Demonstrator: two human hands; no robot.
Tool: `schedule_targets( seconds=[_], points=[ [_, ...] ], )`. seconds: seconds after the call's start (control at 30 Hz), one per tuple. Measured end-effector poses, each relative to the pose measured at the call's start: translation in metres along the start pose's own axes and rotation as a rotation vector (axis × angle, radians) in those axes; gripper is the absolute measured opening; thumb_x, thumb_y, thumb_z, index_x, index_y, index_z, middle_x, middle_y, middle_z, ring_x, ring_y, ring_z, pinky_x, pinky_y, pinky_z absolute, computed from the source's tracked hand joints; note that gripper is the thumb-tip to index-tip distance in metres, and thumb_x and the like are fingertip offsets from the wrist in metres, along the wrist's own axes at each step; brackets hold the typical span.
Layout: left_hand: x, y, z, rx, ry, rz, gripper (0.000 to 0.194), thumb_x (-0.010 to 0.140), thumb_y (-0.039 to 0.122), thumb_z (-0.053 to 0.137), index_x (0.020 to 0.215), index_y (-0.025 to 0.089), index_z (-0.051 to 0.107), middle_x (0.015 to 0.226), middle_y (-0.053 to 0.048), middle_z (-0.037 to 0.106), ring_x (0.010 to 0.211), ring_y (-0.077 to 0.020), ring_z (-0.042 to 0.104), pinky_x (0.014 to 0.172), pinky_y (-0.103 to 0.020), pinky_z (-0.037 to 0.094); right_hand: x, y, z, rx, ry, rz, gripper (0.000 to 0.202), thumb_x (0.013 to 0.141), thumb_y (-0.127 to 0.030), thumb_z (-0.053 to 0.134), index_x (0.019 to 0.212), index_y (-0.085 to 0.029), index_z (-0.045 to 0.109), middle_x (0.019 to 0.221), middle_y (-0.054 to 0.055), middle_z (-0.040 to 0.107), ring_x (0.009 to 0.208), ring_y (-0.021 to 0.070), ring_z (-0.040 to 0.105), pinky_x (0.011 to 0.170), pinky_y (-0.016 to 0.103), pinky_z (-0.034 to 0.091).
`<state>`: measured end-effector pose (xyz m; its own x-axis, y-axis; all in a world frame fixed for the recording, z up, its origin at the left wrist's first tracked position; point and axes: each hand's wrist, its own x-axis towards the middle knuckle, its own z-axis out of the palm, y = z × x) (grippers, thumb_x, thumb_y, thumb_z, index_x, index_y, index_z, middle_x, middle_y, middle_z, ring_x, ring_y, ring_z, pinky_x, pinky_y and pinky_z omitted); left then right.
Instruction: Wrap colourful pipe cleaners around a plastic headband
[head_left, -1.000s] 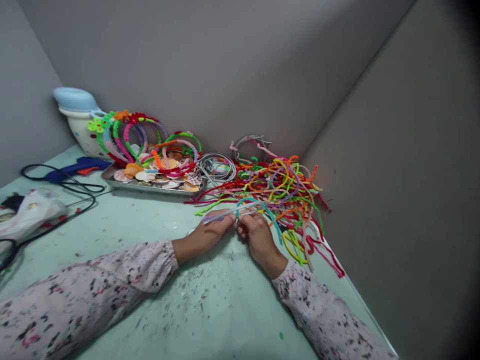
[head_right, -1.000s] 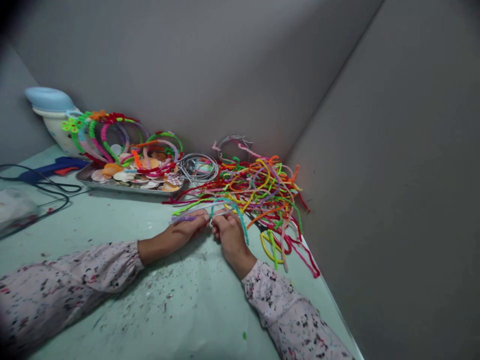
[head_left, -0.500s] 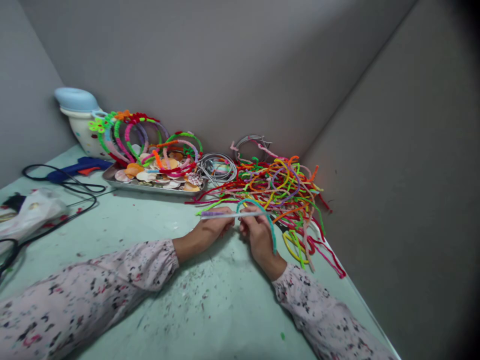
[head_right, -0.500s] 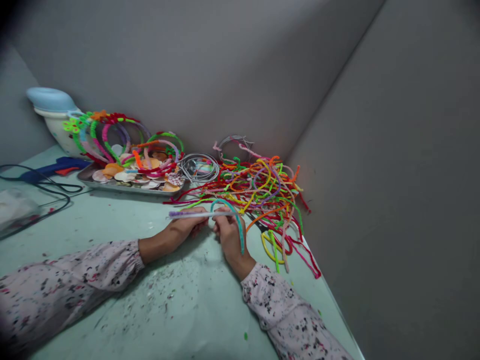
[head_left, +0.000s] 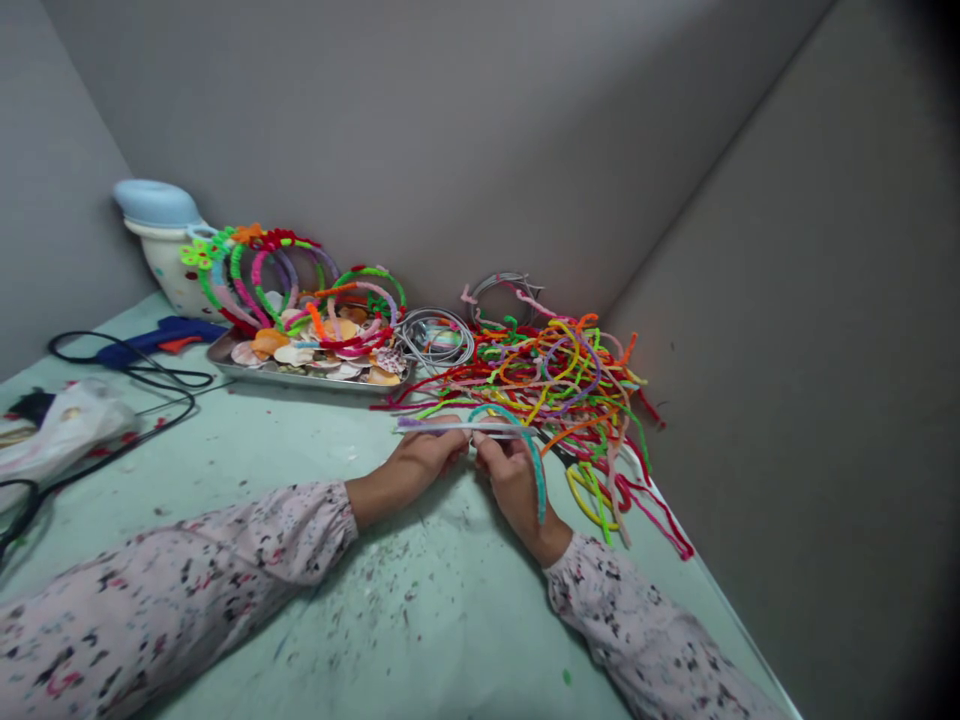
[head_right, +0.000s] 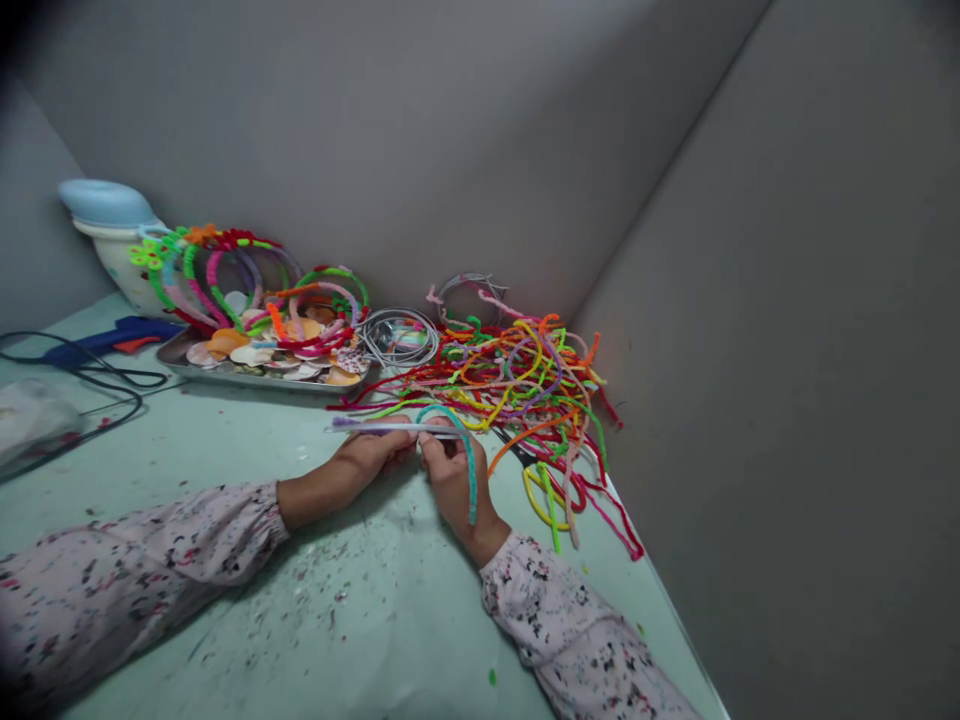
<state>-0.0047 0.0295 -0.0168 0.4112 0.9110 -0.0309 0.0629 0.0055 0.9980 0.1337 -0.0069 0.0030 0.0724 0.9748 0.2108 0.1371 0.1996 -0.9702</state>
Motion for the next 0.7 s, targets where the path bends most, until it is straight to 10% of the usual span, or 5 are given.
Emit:
schedule_targets(
  seconds=[0.23, 0.7],
  points=[
    [-0.003, 0.001, 0.003, 0.071, 0.082, 0.025, 0.031, 0.083, 0.042, 0.049, 0.061, 0.02, 0.048, 0.057, 0.002, 0.045, 0.057, -0.0136, 0.039, 0.054, -0.028, 0.029, 0.0, 0.007, -0.001, 0.087, -0.006, 0.039, 0.025, 0.081, -0.031, 0.056, 0.103, -0.024, 0.064, 0.068, -0.001, 0.055, 0.056, 0.014, 0.046, 0.052, 0.026, 0.038],
    [-0.011, 0.028, 0.008, 0.014, -0.068, 0.071, 0.034, 0.087, 0.035, 0.041, 0.059, 0.019, 0.055, 0.057, -0.001, 0.052, 0.061, -0.016, 0.048, 0.059, -0.03, 0.034, 0.001, 0.001, -0.004, 0.194, -0.068, 0.147, 0.03, 0.079, -0.035, 0.061, 0.105, -0.021, 0.058, 0.058, -0.007, 0.05, 0.045, 0.0091, 0.043, 0.042, 0.021, 0.033]
  ],
)
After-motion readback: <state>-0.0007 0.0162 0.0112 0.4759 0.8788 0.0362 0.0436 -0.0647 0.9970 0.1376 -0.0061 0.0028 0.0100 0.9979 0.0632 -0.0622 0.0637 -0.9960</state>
